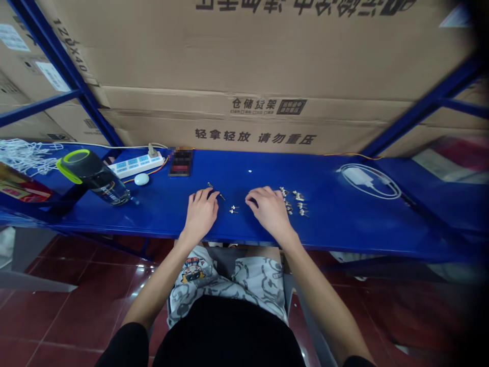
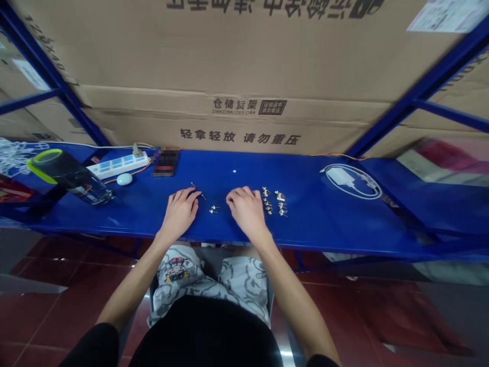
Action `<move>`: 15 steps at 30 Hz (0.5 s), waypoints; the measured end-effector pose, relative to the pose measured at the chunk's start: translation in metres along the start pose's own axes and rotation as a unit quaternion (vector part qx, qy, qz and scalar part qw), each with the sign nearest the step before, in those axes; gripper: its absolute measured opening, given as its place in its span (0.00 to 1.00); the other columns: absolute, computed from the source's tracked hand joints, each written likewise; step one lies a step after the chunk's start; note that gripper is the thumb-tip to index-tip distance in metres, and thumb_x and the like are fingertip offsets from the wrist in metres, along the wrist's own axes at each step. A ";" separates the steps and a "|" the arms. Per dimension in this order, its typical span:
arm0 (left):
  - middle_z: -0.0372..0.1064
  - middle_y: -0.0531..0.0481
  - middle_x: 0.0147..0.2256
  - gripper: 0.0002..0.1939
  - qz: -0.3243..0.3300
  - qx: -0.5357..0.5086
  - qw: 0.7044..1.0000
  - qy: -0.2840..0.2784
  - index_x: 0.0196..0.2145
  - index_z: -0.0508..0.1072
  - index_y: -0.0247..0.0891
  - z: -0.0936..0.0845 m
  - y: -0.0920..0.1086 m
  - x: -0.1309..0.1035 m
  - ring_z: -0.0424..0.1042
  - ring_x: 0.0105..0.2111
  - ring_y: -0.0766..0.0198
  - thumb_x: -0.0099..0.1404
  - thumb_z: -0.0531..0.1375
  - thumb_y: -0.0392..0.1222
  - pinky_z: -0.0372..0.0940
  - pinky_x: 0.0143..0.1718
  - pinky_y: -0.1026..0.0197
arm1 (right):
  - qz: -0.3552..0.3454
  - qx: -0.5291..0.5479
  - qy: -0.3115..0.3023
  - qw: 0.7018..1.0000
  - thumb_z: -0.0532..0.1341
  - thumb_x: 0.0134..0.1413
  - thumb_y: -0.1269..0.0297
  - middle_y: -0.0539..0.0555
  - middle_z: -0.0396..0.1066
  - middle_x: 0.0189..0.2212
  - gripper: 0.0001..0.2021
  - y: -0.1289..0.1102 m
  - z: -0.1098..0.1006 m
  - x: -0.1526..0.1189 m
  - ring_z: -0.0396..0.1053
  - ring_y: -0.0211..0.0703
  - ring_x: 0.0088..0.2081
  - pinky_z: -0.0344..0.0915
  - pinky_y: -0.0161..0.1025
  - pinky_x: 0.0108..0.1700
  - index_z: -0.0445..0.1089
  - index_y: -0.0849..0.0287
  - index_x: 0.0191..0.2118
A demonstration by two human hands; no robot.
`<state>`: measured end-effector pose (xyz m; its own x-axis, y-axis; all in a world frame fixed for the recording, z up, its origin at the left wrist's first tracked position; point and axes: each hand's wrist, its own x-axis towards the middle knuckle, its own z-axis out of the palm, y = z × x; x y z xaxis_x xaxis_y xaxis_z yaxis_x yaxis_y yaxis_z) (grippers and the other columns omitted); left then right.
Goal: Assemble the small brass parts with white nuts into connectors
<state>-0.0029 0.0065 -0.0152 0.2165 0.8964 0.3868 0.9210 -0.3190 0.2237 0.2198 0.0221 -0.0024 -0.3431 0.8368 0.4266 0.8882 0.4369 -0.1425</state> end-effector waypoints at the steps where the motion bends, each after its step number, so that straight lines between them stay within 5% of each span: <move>1: 0.68 0.41 0.58 0.19 0.006 0.002 1.000 -0.001 0.57 0.71 0.40 0.001 0.000 0.000 0.65 0.58 0.47 0.74 0.50 0.36 0.62 0.56 0.43 | 0.007 0.017 0.007 1.000 0.57 0.66 0.67 0.55 0.79 0.41 0.09 -0.003 0.001 -0.006 0.71 0.53 0.44 0.58 0.48 0.45 0.74 0.54 0.37; 15: 0.74 0.47 0.53 0.13 0.015 -0.011 1.000 0.009 0.47 0.76 0.46 -0.003 0.001 0.002 0.69 0.53 0.50 0.76 0.51 0.44 0.64 0.51 0.46 | 0.014 0.200 0.022 0.979 0.56 0.68 0.64 0.54 0.78 0.39 0.07 -0.011 0.002 -0.016 0.74 0.48 0.42 0.64 0.45 0.48 0.72 0.53 0.38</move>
<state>-0.0026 0.0067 -0.0117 0.2378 0.8806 0.4098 0.9067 -0.3526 0.2316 0.2151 0.0045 -0.0097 -0.2987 0.8394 0.4540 0.7035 0.5151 -0.4896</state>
